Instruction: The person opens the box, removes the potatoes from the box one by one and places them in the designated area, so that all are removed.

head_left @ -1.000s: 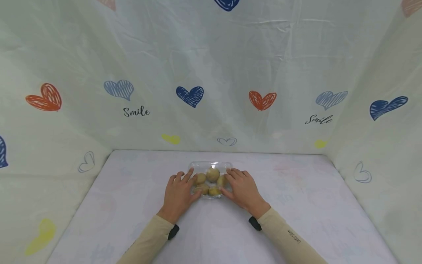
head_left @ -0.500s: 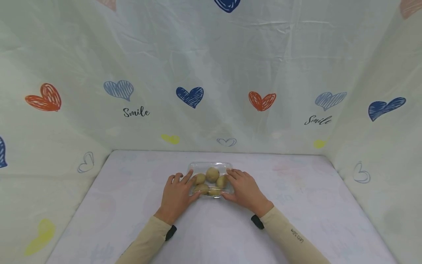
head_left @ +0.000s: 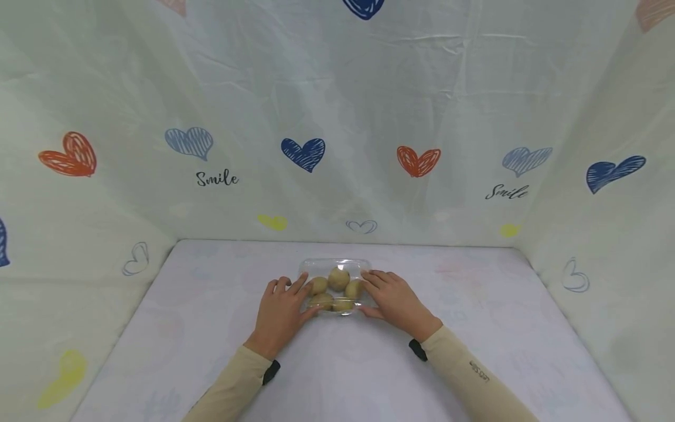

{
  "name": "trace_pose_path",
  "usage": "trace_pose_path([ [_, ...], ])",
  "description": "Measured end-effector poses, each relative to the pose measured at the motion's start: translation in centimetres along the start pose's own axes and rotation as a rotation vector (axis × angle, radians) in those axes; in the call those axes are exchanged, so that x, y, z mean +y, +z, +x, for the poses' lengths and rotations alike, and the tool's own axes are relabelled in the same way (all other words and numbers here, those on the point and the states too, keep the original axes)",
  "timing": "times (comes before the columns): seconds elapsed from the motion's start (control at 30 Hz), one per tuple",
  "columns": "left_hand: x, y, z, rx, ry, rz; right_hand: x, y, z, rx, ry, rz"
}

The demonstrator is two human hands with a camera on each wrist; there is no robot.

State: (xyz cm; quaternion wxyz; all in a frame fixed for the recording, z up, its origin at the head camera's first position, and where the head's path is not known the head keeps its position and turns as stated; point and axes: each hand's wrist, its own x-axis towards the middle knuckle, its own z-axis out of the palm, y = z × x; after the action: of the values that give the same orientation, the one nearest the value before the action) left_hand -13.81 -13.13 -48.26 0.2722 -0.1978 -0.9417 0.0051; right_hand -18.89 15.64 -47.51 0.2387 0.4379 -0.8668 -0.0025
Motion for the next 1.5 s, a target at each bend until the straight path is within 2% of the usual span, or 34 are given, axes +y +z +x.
trace_pose_path([
  [0.17, 0.11, 0.06, -0.01, -0.020, -0.014, -0.023, 0.17, 0.50, -0.04, 0.022, -0.025, -0.038],
  [0.3, 0.10, 0.07, -0.03, -0.004, -0.019, -0.032, 0.26, 0.72, 0.08, 0.056, -0.033, -0.049],
  [0.47, 0.00, 0.23, -0.09, 0.028, -0.016, -0.038, 0.42, 0.91, 0.02, 0.075, -0.027, -0.014],
  [0.7, -0.07, 0.16, -0.02, 0.025, -0.017, -0.033, 0.53, 0.79, 0.27, 0.076, -0.012, 0.027],
  [0.9, -0.34, 0.30, -0.16, 0.035, 0.010, -0.019, 0.40, 0.68, 0.23, 0.067, -0.010, 0.025],
  [1.23, -0.67, 0.34, -0.50, 0.125, 0.061, -0.028, 0.29, 0.64, -0.13, 0.054, 0.010, 0.039],
  [1.5, -0.86, 0.44, -0.45, 0.122, 0.083, 0.014, 0.25, 0.68, -0.28, 0.062, 0.011, 0.065],
])
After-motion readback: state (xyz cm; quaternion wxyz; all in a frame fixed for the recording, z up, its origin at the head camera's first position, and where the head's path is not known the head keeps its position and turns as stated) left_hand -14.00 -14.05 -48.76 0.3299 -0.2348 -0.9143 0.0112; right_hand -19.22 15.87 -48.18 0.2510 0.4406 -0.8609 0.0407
